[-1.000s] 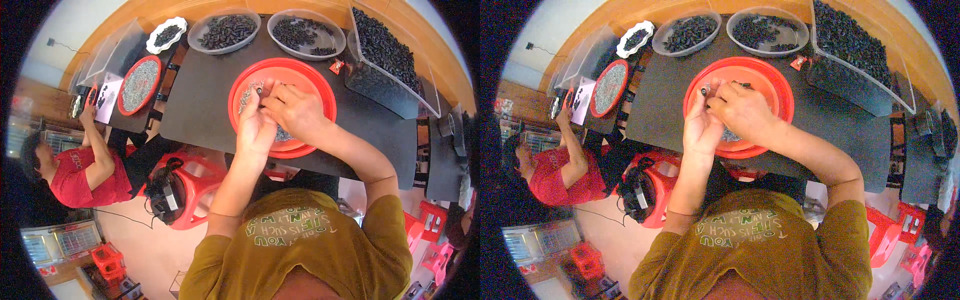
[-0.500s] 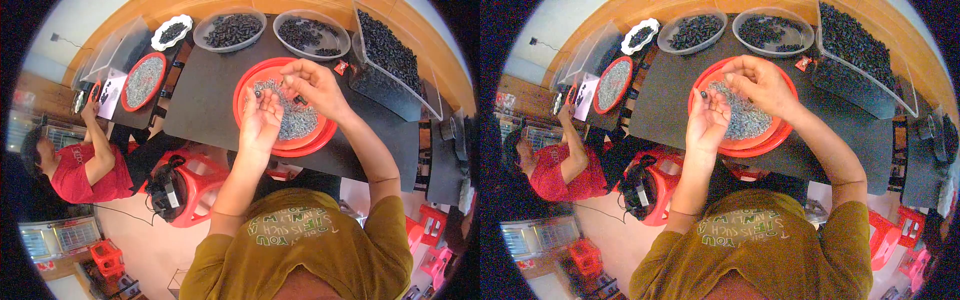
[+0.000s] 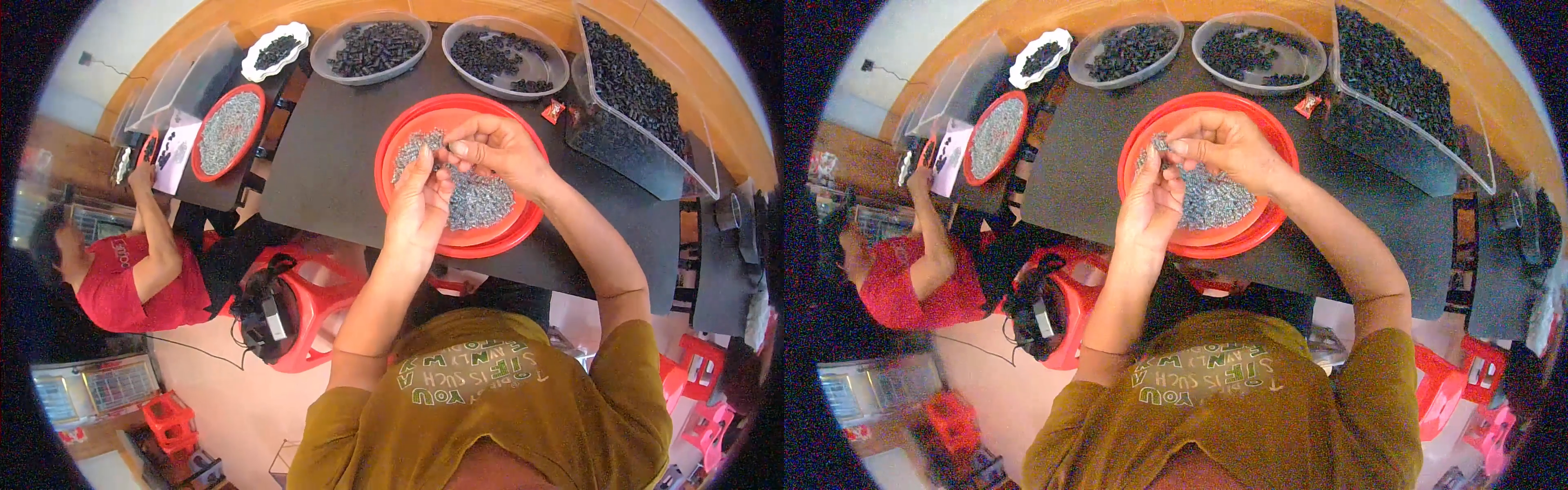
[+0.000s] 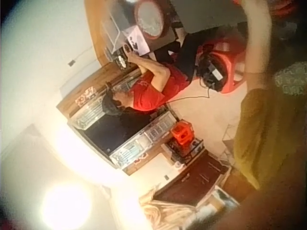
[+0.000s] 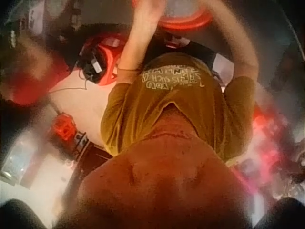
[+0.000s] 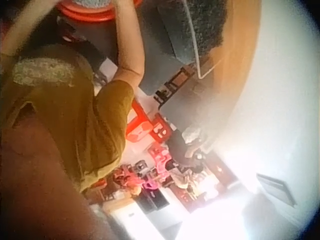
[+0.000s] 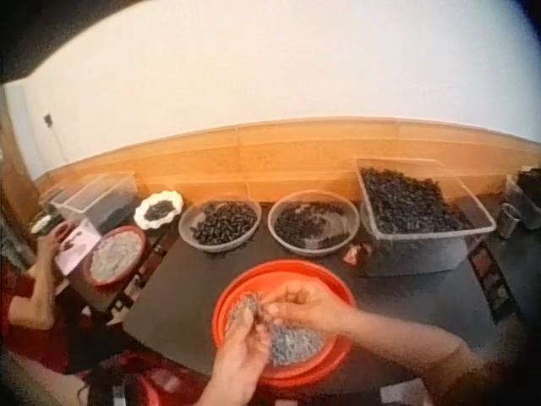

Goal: The person assembles small components by picking up black plastic pieces and screws from trays on the table and inserting the screws into the black plastic pieces by hand.

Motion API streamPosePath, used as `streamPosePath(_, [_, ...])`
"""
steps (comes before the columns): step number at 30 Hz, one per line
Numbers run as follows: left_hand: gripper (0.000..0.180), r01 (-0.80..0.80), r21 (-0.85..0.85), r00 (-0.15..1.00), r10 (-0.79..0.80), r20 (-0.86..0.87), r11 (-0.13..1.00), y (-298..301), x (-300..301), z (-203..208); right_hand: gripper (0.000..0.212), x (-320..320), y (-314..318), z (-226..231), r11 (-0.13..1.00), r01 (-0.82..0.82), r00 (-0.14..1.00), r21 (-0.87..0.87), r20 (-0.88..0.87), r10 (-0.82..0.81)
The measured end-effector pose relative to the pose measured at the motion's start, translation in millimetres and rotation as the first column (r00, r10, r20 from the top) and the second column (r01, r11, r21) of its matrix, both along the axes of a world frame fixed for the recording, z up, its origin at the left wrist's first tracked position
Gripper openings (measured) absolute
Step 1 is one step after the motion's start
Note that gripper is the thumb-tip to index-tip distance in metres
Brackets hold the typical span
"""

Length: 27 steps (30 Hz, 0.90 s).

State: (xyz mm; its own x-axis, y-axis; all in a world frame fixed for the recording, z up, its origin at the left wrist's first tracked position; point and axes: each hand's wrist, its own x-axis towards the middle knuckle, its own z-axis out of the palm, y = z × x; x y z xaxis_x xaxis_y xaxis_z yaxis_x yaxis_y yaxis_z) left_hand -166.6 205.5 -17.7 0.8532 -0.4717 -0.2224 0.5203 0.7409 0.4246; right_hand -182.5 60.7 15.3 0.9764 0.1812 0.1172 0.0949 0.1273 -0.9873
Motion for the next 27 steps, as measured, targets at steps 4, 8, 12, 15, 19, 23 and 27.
streamPosePath(4, [0.020,-0.012,0.028,1.000,0.011,0.016,1.000,3,1,2,0.017,2,1,-7,0.999,0.020,0.998,0.037,-0.059,-0.017])
streamPosePath(8, [0.020,-0.019,0.034,0.999,0.017,0.040,0.999,8,2,7,0.015,5,0,-8,0.996,0.036,0.993,0.077,-0.118,-0.027])
streamPosePath(12, [0.018,-0.042,-0.012,0.999,0.042,0.006,0.999,11,4,4,0.012,2,2,-10,0.983,0.039,0.982,0.181,-0.190,-0.004])
streamPosePath(15, [0.015,-0.022,-0.078,0.999,0.020,-0.026,0.997,6,5,1,0.014,-4,4,-9,0.989,0.114,0.993,0.093,-0.042,-0.111])
streamPosePath(19, [0.015,0.009,-0.149,1.000,-0.011,-0.012,0.989,3,-4,5,0.010,-10,11,-2,0.931,0.301,0.872,-0.206,0.455,-0.181])
streamPosePath(23, [0.015,-0.027,-0.140,0.999,0.029,0.016,0.990,-2,-13,16,0.011,-9,14,5,0.874,0.388,0.763,-0.293,0.635,-0.126])
streamPosePath(27, [0.017,-0.045,-0.143,0.998,0.052,0.046,0.989,-6,-16,21,0.012,-13,11,5,0.848,0.434,0.735,-0.303,0.664,-0.140])
